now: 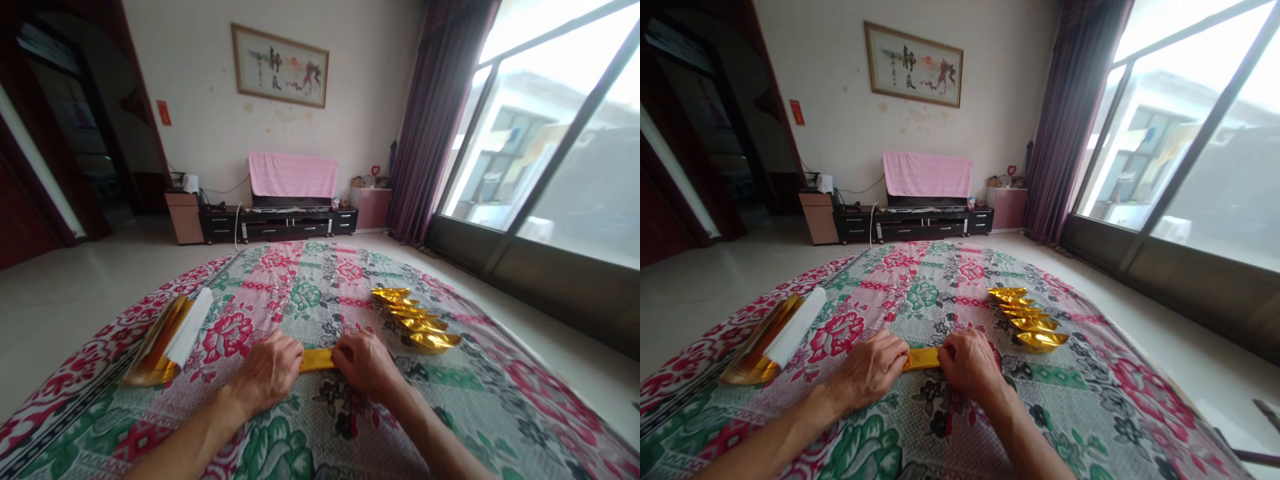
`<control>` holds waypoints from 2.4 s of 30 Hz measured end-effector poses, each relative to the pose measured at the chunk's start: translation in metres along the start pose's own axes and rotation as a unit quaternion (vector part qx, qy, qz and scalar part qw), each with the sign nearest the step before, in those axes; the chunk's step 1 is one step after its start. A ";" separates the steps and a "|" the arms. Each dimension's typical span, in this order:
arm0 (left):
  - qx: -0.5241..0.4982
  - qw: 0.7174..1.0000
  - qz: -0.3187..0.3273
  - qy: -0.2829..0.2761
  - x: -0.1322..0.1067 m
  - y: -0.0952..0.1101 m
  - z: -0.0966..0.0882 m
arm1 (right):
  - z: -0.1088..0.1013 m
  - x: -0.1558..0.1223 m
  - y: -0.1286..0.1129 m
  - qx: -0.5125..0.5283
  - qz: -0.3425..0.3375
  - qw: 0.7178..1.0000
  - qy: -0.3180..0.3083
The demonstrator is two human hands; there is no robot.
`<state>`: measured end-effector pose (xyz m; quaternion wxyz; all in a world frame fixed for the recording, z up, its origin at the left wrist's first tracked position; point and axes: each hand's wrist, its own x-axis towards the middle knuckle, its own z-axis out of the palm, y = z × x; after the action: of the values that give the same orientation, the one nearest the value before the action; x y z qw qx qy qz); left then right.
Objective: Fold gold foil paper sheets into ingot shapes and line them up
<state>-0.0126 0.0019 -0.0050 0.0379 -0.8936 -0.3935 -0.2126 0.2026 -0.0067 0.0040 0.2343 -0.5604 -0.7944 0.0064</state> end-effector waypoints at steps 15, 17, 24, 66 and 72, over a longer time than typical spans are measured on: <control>-0.061 0.997 -0.040 0.028 -0.008 0.000 0.003 | 0.009 -0.009 0.001 0.050 0.001 0.998 0.032; -0.049 0.997 -0.046 0.025 -0.008 0.001 0.003 | 0.009 -0.008 0.000 0.050 0.004 0.998 0.034; -0.025 0.998 -0.037 0.032 -0.006 0.004 0.002 | 0.010 -0.009 0.001 0.043 0.010 0.998 0.034; -0.019 0.997 -0.078 -0.020 -0.004 0.008 -0.002 | 0.009 -0.007 -0.003 0.016 0.035 0.999 0.024; -0.001 0.998 -0.065 -0.018 -0.005 0.005 0.004 | 0.009 -0.007 -0.003 0.016 0.042 0.999 0.025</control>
<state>-0.0110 -0.0037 -0.0102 0.0156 -0.8696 -0.4514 -0.1993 0.1977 -0.0114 -0.0059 0.2626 -0.5892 -0.7640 0.0148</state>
